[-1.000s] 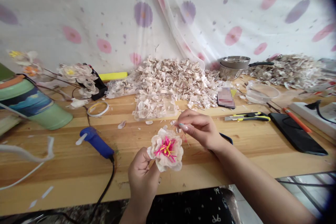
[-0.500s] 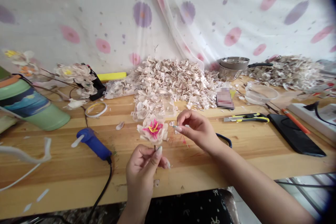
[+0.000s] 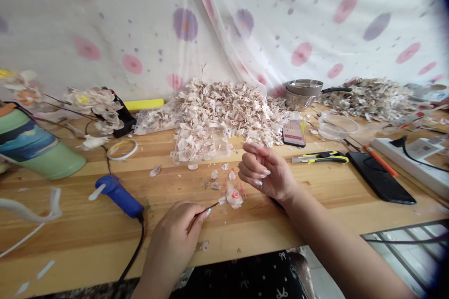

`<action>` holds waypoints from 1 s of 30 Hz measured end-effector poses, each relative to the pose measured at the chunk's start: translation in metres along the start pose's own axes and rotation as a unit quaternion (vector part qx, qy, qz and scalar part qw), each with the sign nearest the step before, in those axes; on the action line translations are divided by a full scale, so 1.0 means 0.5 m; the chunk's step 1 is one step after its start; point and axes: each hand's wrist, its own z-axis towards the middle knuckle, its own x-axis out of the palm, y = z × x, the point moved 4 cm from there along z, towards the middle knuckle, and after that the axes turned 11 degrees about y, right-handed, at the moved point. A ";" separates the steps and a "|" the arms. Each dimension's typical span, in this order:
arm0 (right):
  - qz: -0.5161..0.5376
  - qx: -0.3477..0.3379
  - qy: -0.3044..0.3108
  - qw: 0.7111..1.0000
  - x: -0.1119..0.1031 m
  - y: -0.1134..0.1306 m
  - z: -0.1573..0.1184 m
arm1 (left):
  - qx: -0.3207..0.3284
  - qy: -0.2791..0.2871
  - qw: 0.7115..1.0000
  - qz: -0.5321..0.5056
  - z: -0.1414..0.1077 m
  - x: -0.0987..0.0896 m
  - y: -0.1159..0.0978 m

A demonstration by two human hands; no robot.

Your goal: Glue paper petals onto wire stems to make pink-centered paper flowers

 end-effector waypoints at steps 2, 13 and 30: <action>0.006 0.008 0.016 1.000 -0.001 -0.005 0.000 | 0.031 0.011 0.998 0.045 0.007 0.004 0.011; -0.124 -0.039 -0.014 0.991 -0.014 -0.001 0.006 | 0.049 -0.039 0.989 0.137 0.012 0.001 0.023; -0.372 -0.014 0.007 0.928 0.065 -0.064 -0.047 | 0.085 -0.133 0.982 -0.103 -0.048 -0.034 -0.050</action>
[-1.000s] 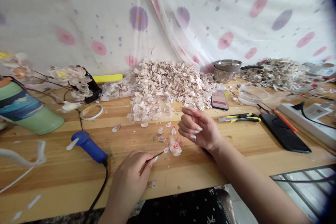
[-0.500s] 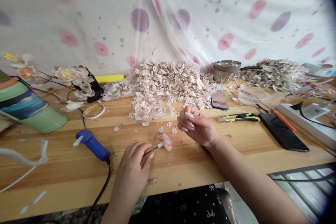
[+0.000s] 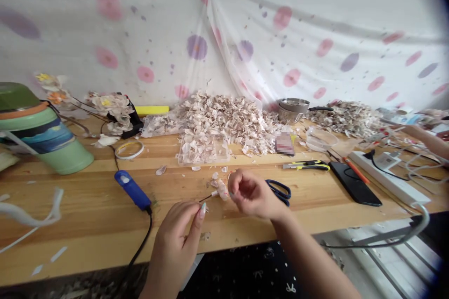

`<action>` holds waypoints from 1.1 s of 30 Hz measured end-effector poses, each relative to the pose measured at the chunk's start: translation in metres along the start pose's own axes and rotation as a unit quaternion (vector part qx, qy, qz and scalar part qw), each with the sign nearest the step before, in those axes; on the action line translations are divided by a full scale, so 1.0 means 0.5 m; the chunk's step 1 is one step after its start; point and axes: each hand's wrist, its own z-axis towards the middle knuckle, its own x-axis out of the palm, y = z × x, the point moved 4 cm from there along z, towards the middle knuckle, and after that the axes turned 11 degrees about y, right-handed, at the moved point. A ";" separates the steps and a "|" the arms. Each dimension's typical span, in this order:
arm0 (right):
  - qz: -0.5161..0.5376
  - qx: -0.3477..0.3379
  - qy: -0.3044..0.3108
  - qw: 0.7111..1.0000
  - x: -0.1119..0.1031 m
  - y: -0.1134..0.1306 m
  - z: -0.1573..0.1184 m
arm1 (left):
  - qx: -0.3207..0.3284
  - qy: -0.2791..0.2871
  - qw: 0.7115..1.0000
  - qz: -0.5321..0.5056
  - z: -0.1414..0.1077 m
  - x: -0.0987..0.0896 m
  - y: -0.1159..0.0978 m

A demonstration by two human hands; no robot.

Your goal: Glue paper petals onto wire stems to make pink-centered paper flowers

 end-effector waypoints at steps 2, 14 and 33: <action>-0.034 0.007 -0.016 0.999 0.050 0.005 -0.022 | 0.006 0.015 1.000 -0.017 -0.001 -0.005 -0.010; -0.290 0.022 -0.059 0.955 0.145 0.016 -0.119 | -0.111 0.174 0.953 -0.222 -0.005 0.021 -0.041; -0.239 -0.048 -0.021 0.970 0.140 0.024 -0.092 | -0.337 0.049 0.828 -0.446 -0.030 0.035 -0.046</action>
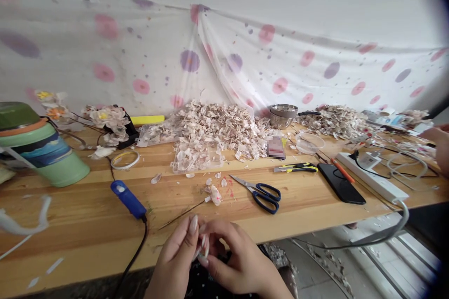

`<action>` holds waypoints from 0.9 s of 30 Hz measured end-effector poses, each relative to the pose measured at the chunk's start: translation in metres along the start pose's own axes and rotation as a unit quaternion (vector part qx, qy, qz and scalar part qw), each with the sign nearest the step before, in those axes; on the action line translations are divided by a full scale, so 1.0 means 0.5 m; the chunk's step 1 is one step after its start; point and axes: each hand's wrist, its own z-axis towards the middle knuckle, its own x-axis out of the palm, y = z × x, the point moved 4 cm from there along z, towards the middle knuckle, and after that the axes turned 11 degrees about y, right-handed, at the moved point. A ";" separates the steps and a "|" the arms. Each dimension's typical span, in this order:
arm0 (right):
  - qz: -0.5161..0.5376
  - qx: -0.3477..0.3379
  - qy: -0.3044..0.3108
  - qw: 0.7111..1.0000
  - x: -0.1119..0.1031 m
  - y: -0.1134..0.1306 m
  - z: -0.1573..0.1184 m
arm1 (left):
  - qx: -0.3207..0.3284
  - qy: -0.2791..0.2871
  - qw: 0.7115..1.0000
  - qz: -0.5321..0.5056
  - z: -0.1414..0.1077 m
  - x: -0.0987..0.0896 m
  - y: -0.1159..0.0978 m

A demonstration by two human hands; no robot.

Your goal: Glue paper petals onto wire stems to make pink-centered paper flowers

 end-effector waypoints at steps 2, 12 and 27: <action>0.014 0.007 0.008 1.000 0.003 -0.005 0.007 | 0.023 -0.013 0.999 0.028 0.002 -0.007 -0.002; -0.073 -0.023 0.048 0.996 -0.037 -0.008 0.046 | 0.142 -0.046 0.971 0.188 0.024 0.010 -0.096; -0.141 -0.121 0.052 0.981 -0.061 -0.011 0.048 | 0.146 0.021 0.970 0.195 -0.003 0.017 -0.114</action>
